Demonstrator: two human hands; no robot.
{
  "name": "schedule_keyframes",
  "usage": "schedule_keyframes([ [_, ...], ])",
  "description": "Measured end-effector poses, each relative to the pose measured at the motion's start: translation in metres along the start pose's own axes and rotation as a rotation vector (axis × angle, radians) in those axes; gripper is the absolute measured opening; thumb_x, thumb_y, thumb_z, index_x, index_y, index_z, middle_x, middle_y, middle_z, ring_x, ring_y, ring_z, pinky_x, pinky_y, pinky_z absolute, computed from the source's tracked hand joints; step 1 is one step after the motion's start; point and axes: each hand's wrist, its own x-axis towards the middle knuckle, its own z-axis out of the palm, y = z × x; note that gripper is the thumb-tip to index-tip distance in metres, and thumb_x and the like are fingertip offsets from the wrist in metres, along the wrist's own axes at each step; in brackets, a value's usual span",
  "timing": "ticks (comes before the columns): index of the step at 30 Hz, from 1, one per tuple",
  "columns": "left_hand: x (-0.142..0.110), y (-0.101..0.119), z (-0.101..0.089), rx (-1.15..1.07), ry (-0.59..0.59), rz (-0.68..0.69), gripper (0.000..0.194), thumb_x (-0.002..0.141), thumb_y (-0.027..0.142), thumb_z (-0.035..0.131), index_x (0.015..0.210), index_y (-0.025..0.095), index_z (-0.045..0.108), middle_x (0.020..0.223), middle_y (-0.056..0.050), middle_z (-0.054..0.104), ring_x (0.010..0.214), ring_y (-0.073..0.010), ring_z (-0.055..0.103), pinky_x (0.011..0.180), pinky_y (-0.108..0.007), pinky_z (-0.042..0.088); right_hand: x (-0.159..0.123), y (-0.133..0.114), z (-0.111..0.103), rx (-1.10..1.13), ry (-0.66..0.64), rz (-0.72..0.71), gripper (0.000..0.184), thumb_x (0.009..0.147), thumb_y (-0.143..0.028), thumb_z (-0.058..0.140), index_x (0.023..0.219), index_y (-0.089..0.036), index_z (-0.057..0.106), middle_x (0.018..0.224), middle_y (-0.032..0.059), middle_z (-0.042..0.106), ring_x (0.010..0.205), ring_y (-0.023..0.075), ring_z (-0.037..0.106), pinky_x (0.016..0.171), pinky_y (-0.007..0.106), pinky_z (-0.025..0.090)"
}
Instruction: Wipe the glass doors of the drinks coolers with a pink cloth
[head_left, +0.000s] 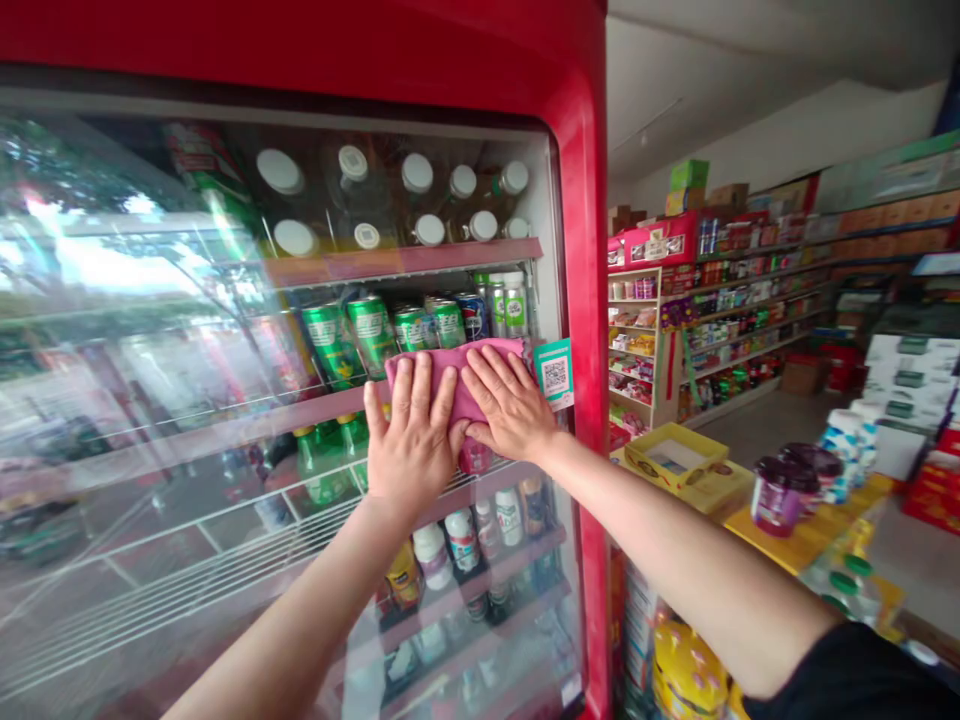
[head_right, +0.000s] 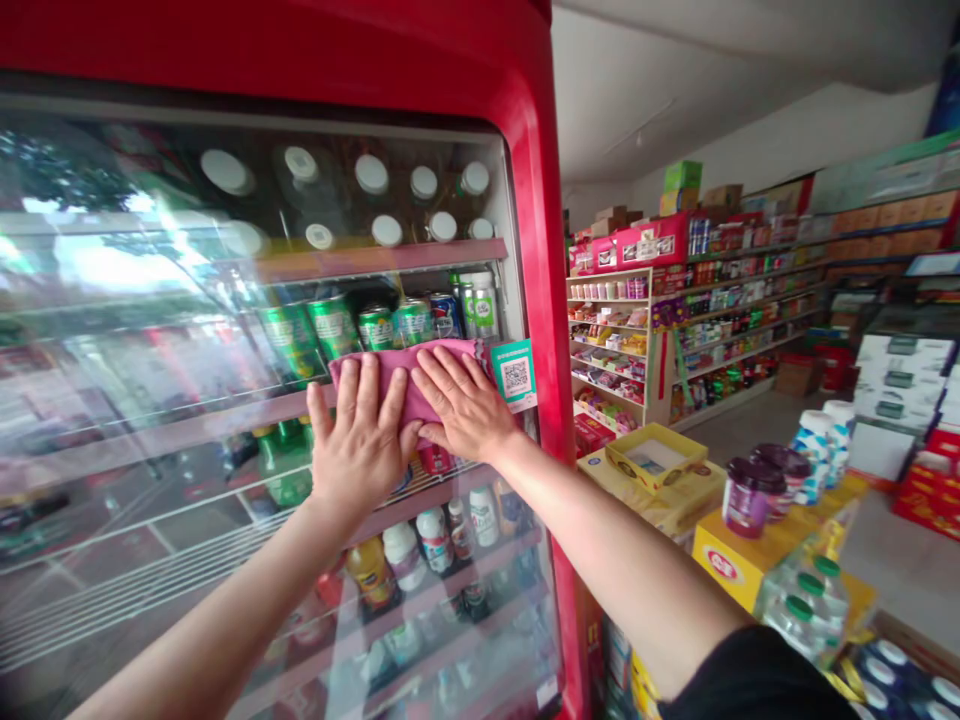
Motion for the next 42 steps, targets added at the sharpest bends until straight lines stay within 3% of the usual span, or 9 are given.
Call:
schedule_keyframes([
  [5,-0.003,0.013,0.004,0.026,-0.045,-0.001,0.087,0.110,0.054,0.057,0.182,0.027,0.016,0.188,-0.013,0.020,0.178,-0.0294,0.015,0.144,-0.058,-0.011,-0.021,-0.003,0.004,-0.002,0.040,0.064,0.090,0.116,-0.058,0.044,0.183,-0.014,0.005,0.188,0.0169,0.028,0.177,0.0339,0.021,0.143,0.062,0.023],
  [9,-0.026,0.001,-0.004,0.012,-0.081,0.031,0.085,0.111,0.054,0.055,0.182,0.028,0.016,0.187,-0.012,0.025,0.177,-0.0281,0.021,0.144,-0.056,-0.012,-0.031,-0.031,0.012,0.013,0.046,0.092,0.090,0.114,-0.052,0.051,0.183,-0.011,0.009,0.188,0.0217,0.025,0.176,0.0385,0.023,0.140,0.066,0.025],
  [15,-0.069,-0.026,-0.021,0.053,-0.068,0.014,0.087,0.110,0.054,0.059,0.181,0.029,0.017,0.183,-0.012,0.033,0.176,-0.0272,0.026,0.145,-0.054,-0.010,-0.031,-0.084,0.026,0.031,0.046,0.073,0.086,0.112,-0.046,0.055,0.181,-0.010,0.019,0.184,0.0233,0.034,0.173,0.0386,0.032,0.139,0.064,0.026],
  [21,-0.104,-0.058,-0.039,0.098,-0.073,-0.017,0.089,0.108,0.058,0.060,0.181,0.031,0.017,0.181,-0.013,0.038,0.172,-0.0291,0.037,0.145,-0.055,-0.008,-0.015,-0.132,0.035,0.046,0.080,0.041,0.082,0.113,-0.046,0.056,0.179,-0.007,0.027,0.181,0.0242,0.040,0.175,0.0376,0.026,0.141,0.063,0.021],
  [26,-0.130,-0.085,-0.056,0.094,-0.091,-0.051,0.088,0.108,0.058,0.061,0.181,0.032,0.020,0.181,-0.014,0.040,0.172,-0.0303,0.037,0.144,-0.056,-0.007,0.001,-0.168,0.042,0.080,0.096,0.015,0.083,0.112,-0.049,0.058,0.179,-0.009,0.029,0.182,0.0230,0.040,0.175,0.0369,0.027,0.142,0.062,0.019],
  [33,-0.161,-0.128,-0.079,0.136,-0.072,-0.086,0.087,0.107,0.059,0.061,0.180,0.031,0.022,0.180,-0.014,0.042,0.170,-0.0305,0.040,0.144,-0.055,-0.006,0.033,-0.213,0.045,0.134,0.095,-0.040,0.090,0.114,-0.057,0.054,0.181,-0.008,0.019,0.179,0.0221,0.045,0.173,0.0361,0.033,0.142,0.060,0.020],
  [42,-0.195,-0.186,-0.116,0.220,-0.071,-0.149,0.086,0.108,0.057,0.060,0.181,0.031,0.021,0.183,-0.015,0.035,0.173,-0.0316,0.034,0.144,-0.055,-0.005,0.088,-0.275,0.051,0.234,0.058,-0.109,0.093,0.114,-0.057,0.053,0.182,-0.009,0.011,0.181,0.0212,0.040,0.173,0.0354,0.034,0.143,0.059,0.019],
])
